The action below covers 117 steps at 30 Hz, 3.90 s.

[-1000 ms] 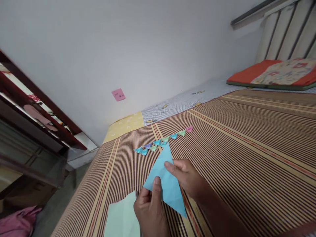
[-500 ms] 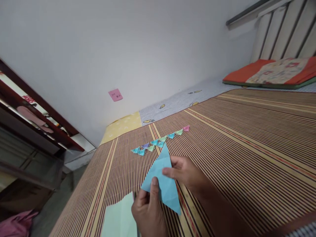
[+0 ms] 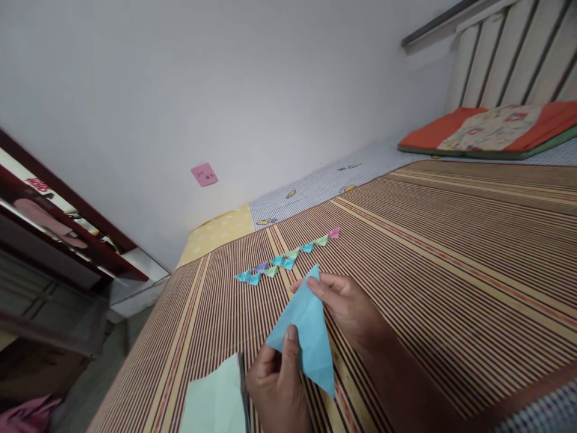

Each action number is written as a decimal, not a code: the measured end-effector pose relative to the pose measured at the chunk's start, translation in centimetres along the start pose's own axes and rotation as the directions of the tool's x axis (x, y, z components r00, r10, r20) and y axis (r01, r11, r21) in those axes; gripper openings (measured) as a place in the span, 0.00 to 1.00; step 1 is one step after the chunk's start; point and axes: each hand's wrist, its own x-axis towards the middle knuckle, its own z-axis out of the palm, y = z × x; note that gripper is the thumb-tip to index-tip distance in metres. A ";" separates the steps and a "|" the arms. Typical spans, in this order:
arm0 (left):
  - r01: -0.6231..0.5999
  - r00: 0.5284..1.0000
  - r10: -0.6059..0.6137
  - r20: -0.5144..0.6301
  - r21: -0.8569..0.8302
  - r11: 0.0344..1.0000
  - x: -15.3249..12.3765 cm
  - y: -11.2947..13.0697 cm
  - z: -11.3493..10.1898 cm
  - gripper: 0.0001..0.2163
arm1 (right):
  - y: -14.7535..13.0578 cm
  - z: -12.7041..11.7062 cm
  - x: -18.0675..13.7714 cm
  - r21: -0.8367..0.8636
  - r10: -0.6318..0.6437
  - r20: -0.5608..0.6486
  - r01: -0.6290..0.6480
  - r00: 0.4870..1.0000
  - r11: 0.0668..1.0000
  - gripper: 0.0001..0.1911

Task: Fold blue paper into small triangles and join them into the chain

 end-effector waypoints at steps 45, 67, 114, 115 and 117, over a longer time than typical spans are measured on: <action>0.185 0.965 -0.144 0.220 -0.180 0.966 2.6 -0.2 -2.3 0.16 | 2.6 1.1 -0.1 -0.098 0.217 0.064 -0.210 0.974 0.973 0.16; 0.171 0.959 -0.063 0.277 -0.383 0.908 3.9 -0.9 -2.7 0.18 | 3.6 1.5 0.6 0.253 0.037 -0.193 0.013 0.980 0.967 0.16; 0.358 0.927 -0.234 0.292 -0.511 0.782 3.5 0.3 -2.7 0.29 | 1.1 0.0 -0.5 -0.554 -0.181 0.411 0.403 0.893 0.729 0.11; 0.342 0.931 -0.209 0.300 -0.509 0.790 3.4 0.3 -2.6 0.28 | 1.2 0.0 -0.4 -0.548 -0.194 0.414 0.414 0.890 0.727 0.10; 0.302 0.938 -0.160 0.308 -0.498 0.813 3.4 0.1 -2.6 0.26 | 1.2 0.2 -0.4 -0.534 -0.211 0.417 0.426 0.884 0.730 0.07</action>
